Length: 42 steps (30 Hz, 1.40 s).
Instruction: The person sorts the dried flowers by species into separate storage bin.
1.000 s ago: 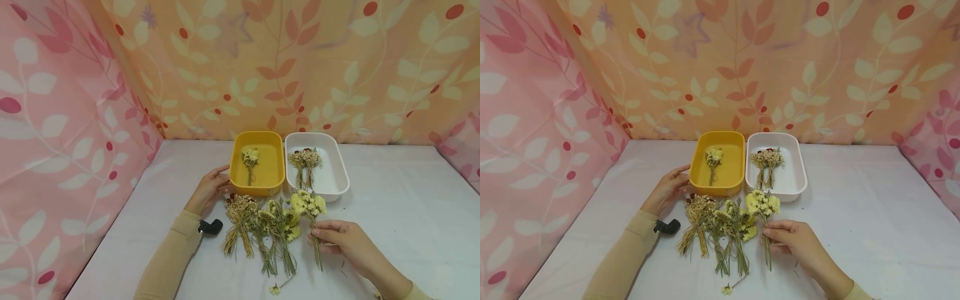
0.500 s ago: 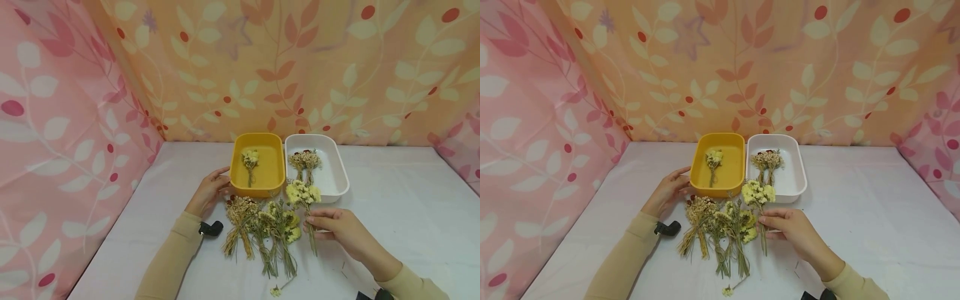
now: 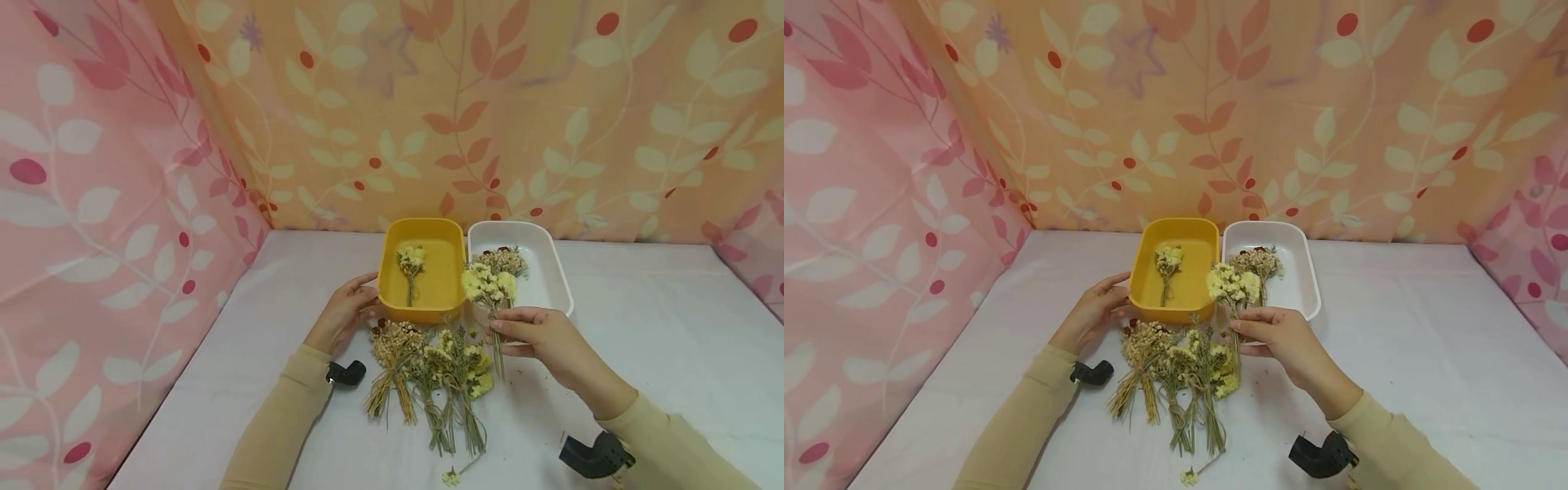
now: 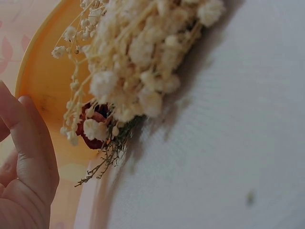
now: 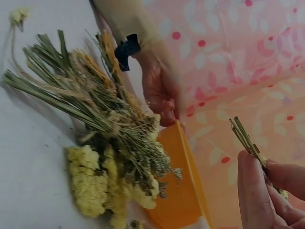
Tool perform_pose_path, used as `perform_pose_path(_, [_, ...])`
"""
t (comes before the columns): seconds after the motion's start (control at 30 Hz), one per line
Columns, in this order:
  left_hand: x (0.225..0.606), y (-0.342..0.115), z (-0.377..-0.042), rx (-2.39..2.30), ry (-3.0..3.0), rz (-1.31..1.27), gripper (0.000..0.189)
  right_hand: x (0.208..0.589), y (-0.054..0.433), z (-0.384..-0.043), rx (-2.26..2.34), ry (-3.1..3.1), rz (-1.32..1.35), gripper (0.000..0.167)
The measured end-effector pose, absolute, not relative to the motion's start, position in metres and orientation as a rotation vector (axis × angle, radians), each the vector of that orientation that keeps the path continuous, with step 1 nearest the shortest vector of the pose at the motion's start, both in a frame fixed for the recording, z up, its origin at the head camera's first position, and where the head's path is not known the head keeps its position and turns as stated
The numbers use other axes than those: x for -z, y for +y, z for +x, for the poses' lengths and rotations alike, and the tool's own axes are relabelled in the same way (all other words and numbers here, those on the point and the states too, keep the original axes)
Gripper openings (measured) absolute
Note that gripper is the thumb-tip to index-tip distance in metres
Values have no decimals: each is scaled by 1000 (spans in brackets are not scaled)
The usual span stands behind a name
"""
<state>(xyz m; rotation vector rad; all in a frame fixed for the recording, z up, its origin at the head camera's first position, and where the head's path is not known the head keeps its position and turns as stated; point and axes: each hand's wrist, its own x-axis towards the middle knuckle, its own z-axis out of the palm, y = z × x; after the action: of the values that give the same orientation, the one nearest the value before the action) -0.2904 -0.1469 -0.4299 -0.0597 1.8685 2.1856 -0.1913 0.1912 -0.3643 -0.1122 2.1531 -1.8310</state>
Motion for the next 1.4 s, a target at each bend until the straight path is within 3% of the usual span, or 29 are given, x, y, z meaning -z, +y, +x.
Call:
perform_pose_path(0.77, [435,-149,-288,-2177,1895,-73,51,344,154,-246,1887,2130,-136,42])
perform_pose_path(1.4, [432,-146,-290,-2179,1886,-56,48,357,123,-296,1895,2161,25,42])
